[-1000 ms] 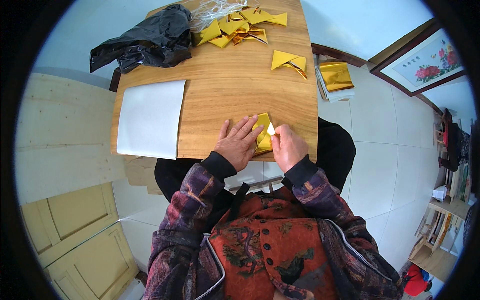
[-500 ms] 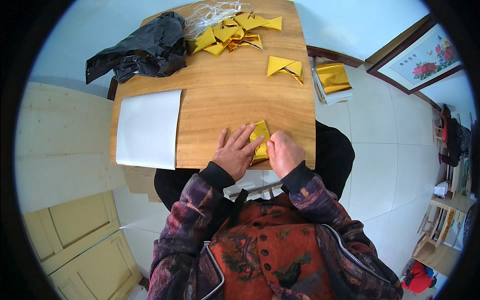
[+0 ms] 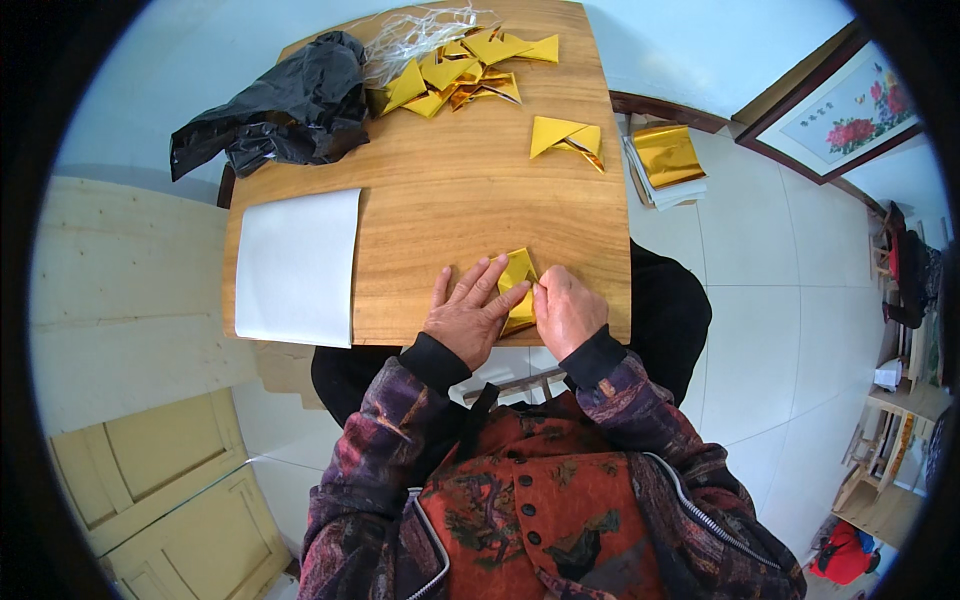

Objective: The person folds a gold sheet of paper into a triangular packet by hand, pressing creases and stacking the finished piece. They then pick up a white sheet, flip it to reveal a gold side, and begin folding it in the same manner.

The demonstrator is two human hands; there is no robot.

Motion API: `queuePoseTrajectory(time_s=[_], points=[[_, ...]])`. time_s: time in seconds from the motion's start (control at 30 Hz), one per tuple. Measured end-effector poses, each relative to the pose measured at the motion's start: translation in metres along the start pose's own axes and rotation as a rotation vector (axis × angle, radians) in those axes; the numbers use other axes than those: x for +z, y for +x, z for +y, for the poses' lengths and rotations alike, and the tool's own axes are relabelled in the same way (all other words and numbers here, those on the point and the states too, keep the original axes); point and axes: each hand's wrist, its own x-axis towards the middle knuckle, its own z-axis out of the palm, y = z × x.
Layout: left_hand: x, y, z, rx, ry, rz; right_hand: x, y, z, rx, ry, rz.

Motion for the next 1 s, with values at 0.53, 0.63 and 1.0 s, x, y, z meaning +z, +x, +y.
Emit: queuePoseTrajectory(time_s=[0.53,0.63,1.0], points=[[-0.002,0.003,0.003,-0.044,0.038,-0.035,-0.013,-0.011,0.011,0.072,0.284,-0.099],[0.001,0.003,0.009,-0.073,0.043,-0.012,-0.013,-0.002,0.018,-0.026,0.298,-0.044],[0.008,0.003,0.017,-0.100,0.041,0.013,-0.027,-0.016,0.027,-0.227,0.108,-0.048]])
